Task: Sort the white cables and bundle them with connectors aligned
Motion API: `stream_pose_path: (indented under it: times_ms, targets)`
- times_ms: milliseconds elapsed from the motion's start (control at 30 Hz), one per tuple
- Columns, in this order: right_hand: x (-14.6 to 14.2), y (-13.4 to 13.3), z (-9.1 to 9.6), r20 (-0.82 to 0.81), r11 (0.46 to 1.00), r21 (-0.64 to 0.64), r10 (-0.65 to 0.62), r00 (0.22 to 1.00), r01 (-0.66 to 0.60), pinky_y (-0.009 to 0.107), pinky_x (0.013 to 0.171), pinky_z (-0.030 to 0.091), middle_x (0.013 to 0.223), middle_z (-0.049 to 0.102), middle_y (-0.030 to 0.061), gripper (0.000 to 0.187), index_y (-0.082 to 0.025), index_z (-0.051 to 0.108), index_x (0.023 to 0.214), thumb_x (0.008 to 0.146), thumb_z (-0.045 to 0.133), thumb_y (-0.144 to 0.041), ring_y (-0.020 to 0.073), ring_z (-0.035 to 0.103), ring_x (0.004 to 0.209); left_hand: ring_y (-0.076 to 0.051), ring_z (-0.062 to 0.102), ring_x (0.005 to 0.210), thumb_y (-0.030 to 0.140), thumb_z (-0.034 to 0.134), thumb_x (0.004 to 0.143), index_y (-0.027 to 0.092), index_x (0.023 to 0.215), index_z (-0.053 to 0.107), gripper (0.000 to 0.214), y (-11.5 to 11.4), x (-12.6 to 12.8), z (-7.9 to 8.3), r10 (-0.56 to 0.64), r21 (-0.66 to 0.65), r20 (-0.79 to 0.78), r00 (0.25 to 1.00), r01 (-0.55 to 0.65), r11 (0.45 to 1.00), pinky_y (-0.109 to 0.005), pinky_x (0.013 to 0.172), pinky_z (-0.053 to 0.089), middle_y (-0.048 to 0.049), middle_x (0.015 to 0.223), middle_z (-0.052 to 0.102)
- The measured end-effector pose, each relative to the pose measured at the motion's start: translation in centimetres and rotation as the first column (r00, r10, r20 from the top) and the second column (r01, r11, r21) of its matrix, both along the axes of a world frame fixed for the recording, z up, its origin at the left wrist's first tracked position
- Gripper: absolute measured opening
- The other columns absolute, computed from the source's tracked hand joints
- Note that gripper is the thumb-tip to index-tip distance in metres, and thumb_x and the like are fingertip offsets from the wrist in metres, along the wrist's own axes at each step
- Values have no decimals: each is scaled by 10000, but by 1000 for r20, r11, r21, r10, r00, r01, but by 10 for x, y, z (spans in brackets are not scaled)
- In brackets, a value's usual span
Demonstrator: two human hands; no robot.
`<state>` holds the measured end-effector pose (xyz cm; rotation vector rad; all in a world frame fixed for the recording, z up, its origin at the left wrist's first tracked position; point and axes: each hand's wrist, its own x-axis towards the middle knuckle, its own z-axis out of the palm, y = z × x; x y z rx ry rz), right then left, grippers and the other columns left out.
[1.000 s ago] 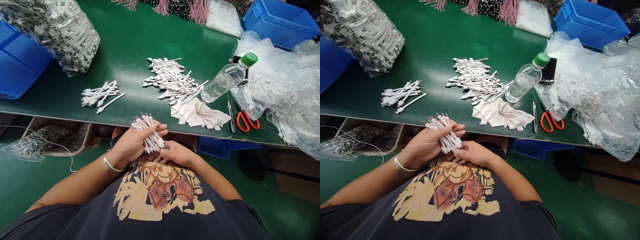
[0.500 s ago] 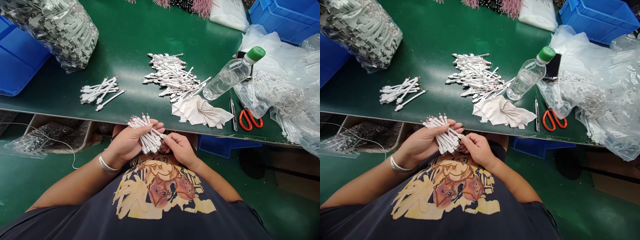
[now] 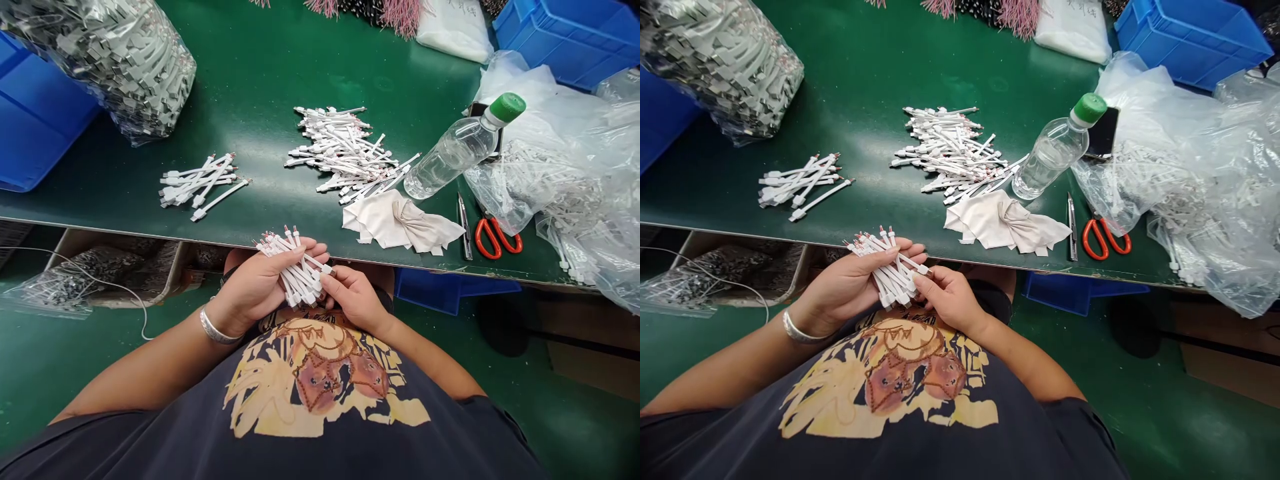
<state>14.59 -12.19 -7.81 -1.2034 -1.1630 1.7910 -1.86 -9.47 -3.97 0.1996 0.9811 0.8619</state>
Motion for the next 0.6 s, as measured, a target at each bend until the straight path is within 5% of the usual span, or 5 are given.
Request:
stream_pose_path:
  times_ms: [300, 500, 600]
  targets:
    - [0, 1, -1, 28, 982, 63, -178, 984, 176, 197, 510, 450, 676, 601, 9, 312, -155, 607, 733, 841, 563, -444, 84, 530, 567, -194, 680, 811, 104, 505, 851, 113, 978, 649, 192, 1, -6, 5, -24, 45, 10, 1000, 23, 999, -335, 750, 568, -122, 1043, 683]
    - [-1, 0, -1, 26, 999, -12, 34, 999, -34, 201, 504, 446, 676, 596, 1, 316, -160, 599, 764, 808, 594, -472, 82, 519, 548, -168, 672, 763, 98, 509, 840, 107, 996, 649, 210, 5, -6, 6, -8, 53, 10, 1000, 7, 999, -330, 763, 559, -120, 1007, 688]
    - [-2, -1, -1, 68, 1000, 8, -21, 997, 20, 211, 524, 443, 637, 587, -5, 300, -161, 573, 715, 792, 625, -446, 88, 515, 555, -183, 673, 819, 97, 509, 840, 108, 986, 651, 204, 4, -5, 4, 8, 42, -3, 1000, -8, 999, -340, 814, 545, -120, 1009, 692]
